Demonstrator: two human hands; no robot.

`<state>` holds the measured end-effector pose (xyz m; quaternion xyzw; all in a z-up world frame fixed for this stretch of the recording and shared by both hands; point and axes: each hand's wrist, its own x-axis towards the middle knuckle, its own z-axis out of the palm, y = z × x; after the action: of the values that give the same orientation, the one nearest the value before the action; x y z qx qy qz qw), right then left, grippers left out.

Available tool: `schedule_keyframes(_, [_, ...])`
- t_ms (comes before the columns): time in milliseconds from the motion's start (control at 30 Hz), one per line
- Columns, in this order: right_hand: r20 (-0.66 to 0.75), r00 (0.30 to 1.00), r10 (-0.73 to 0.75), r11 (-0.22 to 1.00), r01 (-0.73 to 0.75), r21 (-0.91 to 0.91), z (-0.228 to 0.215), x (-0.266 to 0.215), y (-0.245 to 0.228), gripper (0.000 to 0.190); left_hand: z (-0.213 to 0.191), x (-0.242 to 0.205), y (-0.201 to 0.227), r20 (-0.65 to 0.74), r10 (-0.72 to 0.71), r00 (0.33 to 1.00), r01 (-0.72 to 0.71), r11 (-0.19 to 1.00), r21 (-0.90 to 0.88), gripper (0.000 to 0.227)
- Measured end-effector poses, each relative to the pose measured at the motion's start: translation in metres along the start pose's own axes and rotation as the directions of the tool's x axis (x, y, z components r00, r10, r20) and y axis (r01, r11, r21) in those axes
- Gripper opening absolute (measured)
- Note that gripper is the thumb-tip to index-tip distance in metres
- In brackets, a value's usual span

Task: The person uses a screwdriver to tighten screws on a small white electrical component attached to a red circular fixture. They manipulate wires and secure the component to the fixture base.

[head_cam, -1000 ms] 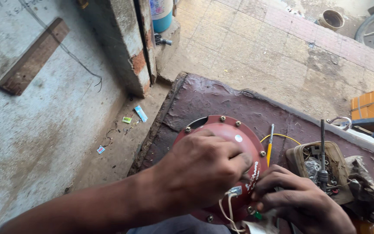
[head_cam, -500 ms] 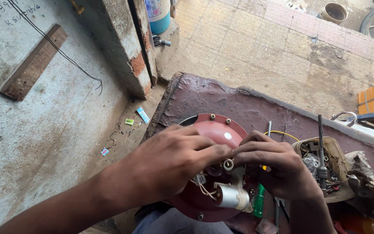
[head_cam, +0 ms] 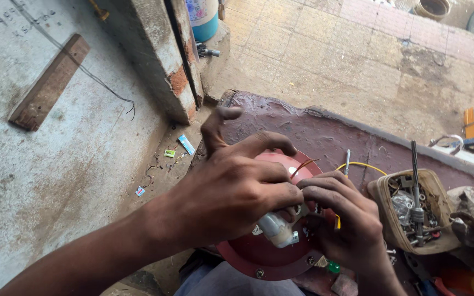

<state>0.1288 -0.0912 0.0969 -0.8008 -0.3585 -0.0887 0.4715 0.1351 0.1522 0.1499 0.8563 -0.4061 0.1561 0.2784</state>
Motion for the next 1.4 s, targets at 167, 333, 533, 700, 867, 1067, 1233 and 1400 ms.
schedule_keyframes(167, [-0.109,0.994,0.004,0.998,-0.01,-0.056,0.01,-0.01,-0.006,0.041,-0.002,-0.002,0.003,-0.001,0.016,1.0,-0.015,0.998,0.063,0.013])
schedule_keyframes(333, [-0.138,0.99,0.003,0.999,-0.01,-0.048,0.015,-0.012,-0.008,0.039,0.001,-0.004,0.002,0.001,0.02,1.0,-0.02,0.999,0.041,0.012])
schedule_keyframes(533, [-0.113,0.994,0.015,1.0,-0.018,-0.025,0.01,-0.009,-0.012,0.042,0.003,-0.009,0.003,-0.03,0.025,0.999,-0.024,0.999,0.047,0.014])
schedule_keyframes(700, [-0.094,0.994,0.056,0.998,-0.059,-0.03,0.011,-0.007,-0.014,0.04,0.006,-0.01,0.005,-0.051,0.017,0.999,-0.011,0.995,0.102,0.013])
schedule_keyframes(867, [-0.079,0.994,0.073,0.996,-0.076,-0.036,0.009,-0.005,-0.017,0.04,0.006,-0.012,0.007,-0.066,0.006,0.998,-0.002,0.998,0.07,0.013])
schedule_keyframes(1067, [-0.008,0.995,0.102,0.994,-0.103,-0.039,0.0,-0.002,-0.016,0.043,0.008,-0.012,0.009,-0.074,0.008,0.997,-0.004,0.998,0.057,0.013])
schedule_keyframes(1233, [-0.001,0.993,0.116,0.993,-0.116,0.01,0.0,-0.001,-0.014,0.045,0.011,-0.013,0.009,-0.094,-0.005,0.996,0.01,0.999,0.048,0.014])
schedule_keyframes(1400, [0.016,0.987,0.162,0.985,-0.163,0.051,0.0,-0.003,-0.011,0.045,0.011,-0.014,0.005,-0.08,0.003,0.997,-0.001,0.999,0.036,0.013])
